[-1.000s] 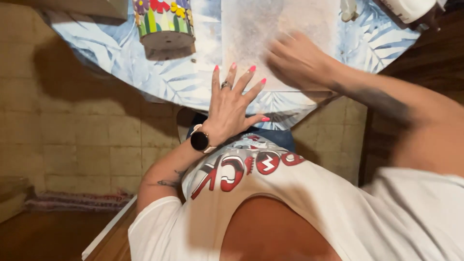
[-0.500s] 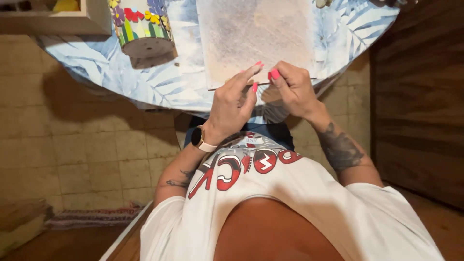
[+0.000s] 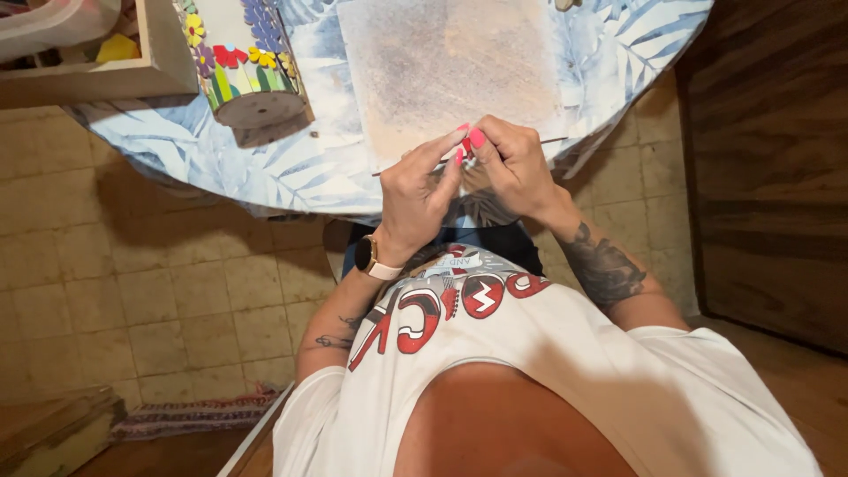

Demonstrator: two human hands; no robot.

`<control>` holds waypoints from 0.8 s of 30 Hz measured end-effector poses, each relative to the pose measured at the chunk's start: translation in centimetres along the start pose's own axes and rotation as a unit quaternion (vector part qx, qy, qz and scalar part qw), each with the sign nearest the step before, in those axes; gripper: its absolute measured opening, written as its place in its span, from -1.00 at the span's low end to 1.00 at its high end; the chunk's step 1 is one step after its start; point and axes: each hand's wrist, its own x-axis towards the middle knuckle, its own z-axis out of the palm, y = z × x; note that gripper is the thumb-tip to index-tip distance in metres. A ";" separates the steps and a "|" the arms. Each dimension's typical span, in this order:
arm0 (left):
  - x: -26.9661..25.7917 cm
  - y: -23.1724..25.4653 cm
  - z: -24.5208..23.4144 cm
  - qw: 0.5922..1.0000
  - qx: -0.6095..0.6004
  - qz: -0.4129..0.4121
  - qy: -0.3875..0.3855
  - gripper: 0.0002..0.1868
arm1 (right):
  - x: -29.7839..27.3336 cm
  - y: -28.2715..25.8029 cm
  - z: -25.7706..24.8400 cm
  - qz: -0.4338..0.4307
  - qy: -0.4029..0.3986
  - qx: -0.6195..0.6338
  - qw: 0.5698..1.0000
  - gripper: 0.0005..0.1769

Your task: Decorating a cylindrical object with flower cutouts and molding small craft materials

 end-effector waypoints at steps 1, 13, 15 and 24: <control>0.1 -0.1 0.0 1.000 0.000 0.000 0.001 -0.76 | -0.1 0.5 0.1 -0.001 -0.001 0.000 1.000 -0.71; -0.3 -0.1 0.0 0.997 0.020 0.021 0.076 -0.81 | 0.3 -0.3 0.8 0.046 -0.021 0.051 0.997 -0.68; -0.4 0.0 -0.1 0.997 -0.002 0.024 0.072 -0.77 | 0.0 0.8 0.7 0.033 -0.033 0.046 0.998 -0.67; -0.8 -0.7 0.0 0.997 0.010 0.024 0.077 -0.79 | 0.5 0.3 0.6 0.019 -0.049 0.034 0.998 -0.67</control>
